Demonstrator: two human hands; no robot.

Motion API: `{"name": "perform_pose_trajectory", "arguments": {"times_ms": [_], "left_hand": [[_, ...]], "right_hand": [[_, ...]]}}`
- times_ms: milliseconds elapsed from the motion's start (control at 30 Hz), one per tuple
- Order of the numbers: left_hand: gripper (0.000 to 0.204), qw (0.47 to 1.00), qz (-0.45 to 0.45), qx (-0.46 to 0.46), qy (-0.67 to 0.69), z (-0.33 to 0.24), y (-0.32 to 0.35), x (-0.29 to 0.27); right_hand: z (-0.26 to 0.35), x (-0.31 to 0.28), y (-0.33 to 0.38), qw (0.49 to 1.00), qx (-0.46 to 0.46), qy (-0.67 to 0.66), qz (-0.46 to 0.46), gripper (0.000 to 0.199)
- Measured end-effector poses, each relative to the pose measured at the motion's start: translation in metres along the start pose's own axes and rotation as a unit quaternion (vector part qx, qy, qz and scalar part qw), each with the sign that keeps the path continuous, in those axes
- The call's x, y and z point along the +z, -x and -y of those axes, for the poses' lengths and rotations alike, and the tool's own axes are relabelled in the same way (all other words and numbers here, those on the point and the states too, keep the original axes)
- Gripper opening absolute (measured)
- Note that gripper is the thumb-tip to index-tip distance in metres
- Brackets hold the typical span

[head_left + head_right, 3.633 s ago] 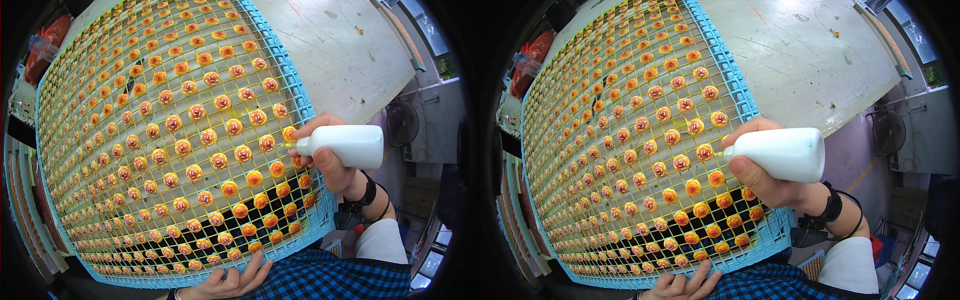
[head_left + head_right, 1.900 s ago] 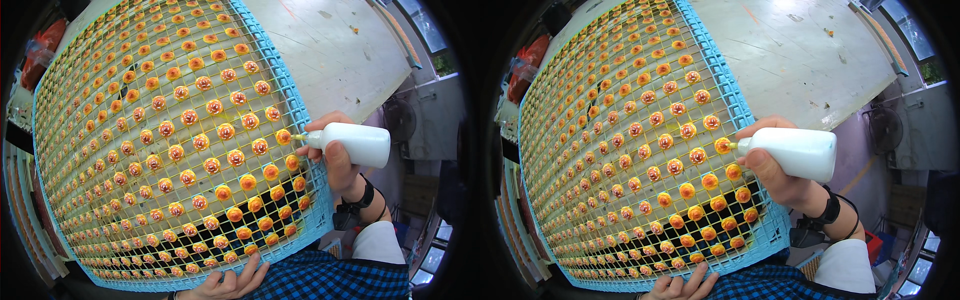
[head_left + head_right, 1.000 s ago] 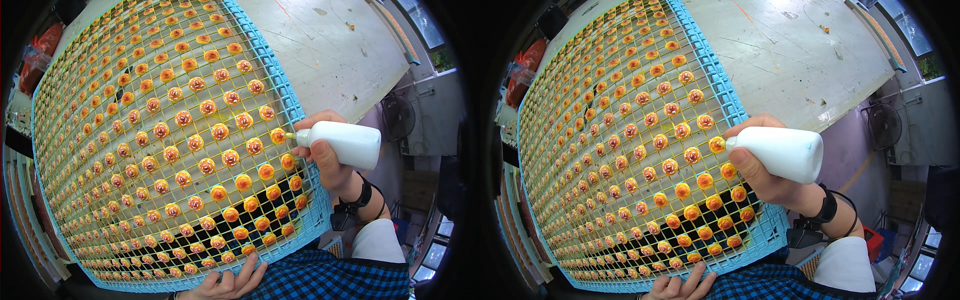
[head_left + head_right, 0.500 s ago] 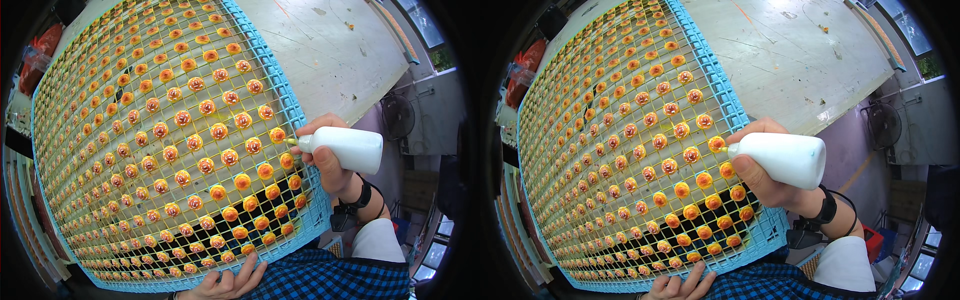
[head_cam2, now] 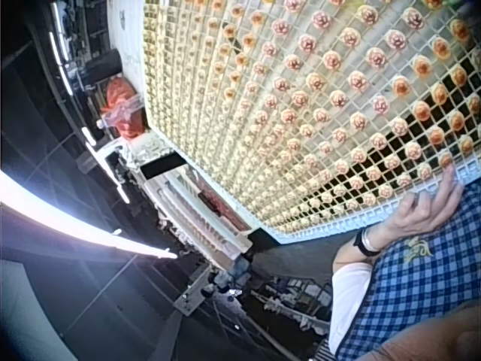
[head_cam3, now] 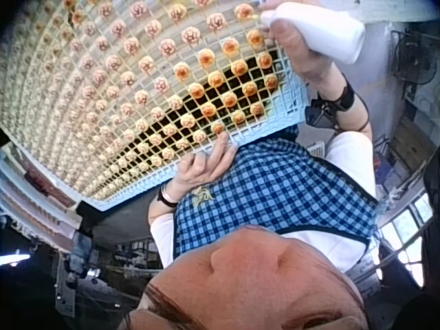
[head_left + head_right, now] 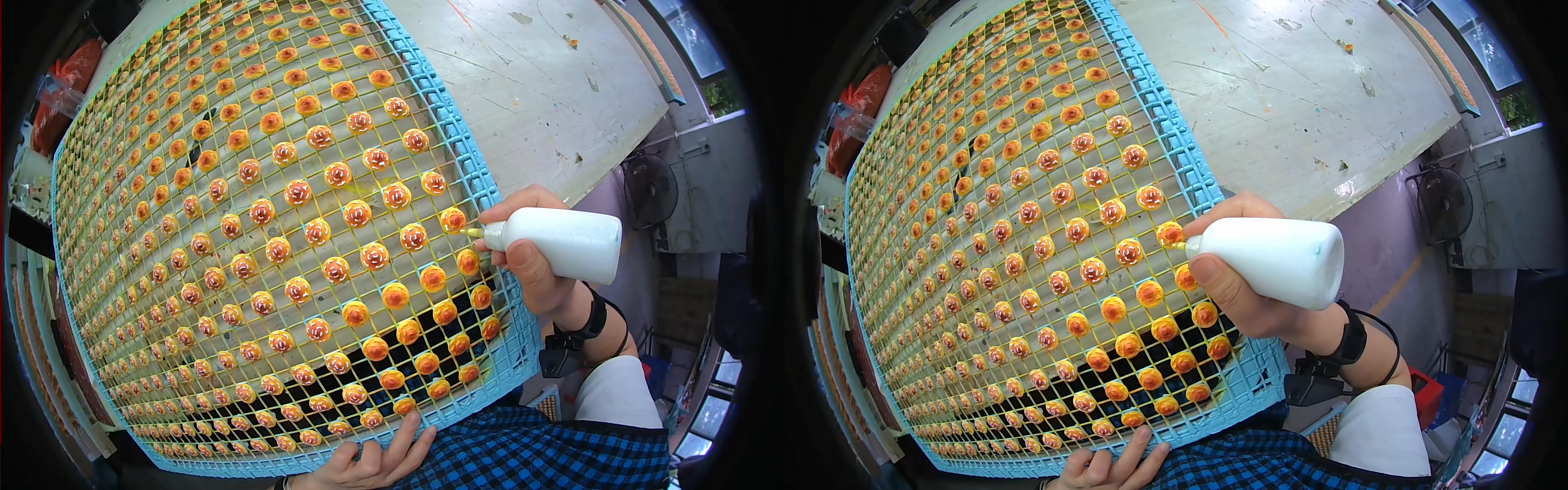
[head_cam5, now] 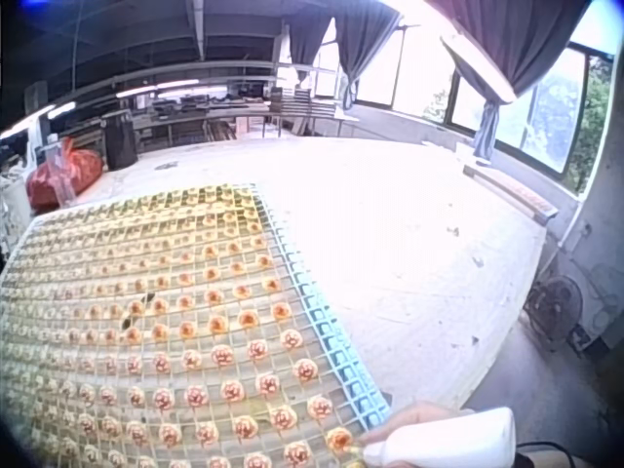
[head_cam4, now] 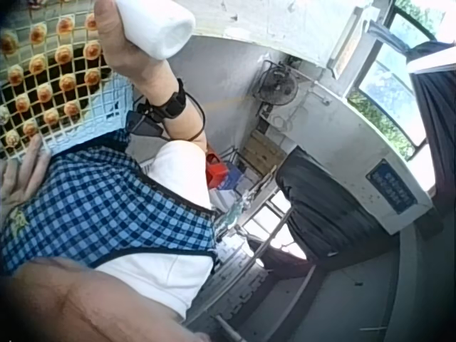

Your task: Apply glue to small decorative items arranged on a grid.

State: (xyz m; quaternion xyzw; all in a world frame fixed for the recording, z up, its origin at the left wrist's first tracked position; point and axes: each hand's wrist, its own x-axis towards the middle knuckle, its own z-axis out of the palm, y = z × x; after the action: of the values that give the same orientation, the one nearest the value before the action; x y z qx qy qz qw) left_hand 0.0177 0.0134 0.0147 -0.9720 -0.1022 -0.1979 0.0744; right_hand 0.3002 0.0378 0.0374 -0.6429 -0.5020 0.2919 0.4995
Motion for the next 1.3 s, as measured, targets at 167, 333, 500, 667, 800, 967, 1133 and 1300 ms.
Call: {"name": "perform_pose_trajectory", "arguments": {"times_ms": [167, 333, 500, 667, 800, 967, 1133, 1300], "left_hand": [[0.023, 1.000, -0.001, -0.001, 0.000, 0.000, 0.000, 0.000], [0.024, 1.000, 0.000, 0.002, -0.007, 0.000, 0.000, 0.000], [0.024, 1.000, -0.001, 0.002, -0.006, 0.000, 0.000, 0.001], [0.024, 1.000, -0.001, 0.005, -0.010, 0.000, 0.000, 0.000], [0.025, 1.000, 0.003, 0.005, -0.009, 0.000, 0.000, 0.000], [0.026, 1.000, 0.005, 0.009, -0.011, 0.001, -0.001, -0.001], [0.026, 1.000, 0.006, 0.014, -0.018, 0.001, 0.000, -0.001], [0.026, 1.000, 0.007, 0.012, -0.016, 0.000, -0.001, -0.001]], "right_hand": [[0.001, -0.001, 0.000, 1.000, -0.004, 0.003, 0.005, 0.050], [0.001, -0.006, 0.001, 1.000, -0.018, 0.016, 0.004, 0.047], [0.000, -0.007, 0.003, 0.999, -0.026, 0.022, -0.007, 0.047], [0.000, -0.005, 0.003, 0.999, -0.024, 0.019, -0.010, 0.048], [0.002, -0.006, 0.002, 0.999, -0.020, 0.028, -0.007, 0.048], [0.001, -0.007, 0.001, 0.999, -0.030, 0.033, -0.018, 0.046], [0.000, -0.007, 0.002, 0.999, -0.035, 0.014, -0.020, 0.042], [-0.008, -0.013, 0.005, 0.998, -0.051, -0.035, -0.028, 0.021]]}}
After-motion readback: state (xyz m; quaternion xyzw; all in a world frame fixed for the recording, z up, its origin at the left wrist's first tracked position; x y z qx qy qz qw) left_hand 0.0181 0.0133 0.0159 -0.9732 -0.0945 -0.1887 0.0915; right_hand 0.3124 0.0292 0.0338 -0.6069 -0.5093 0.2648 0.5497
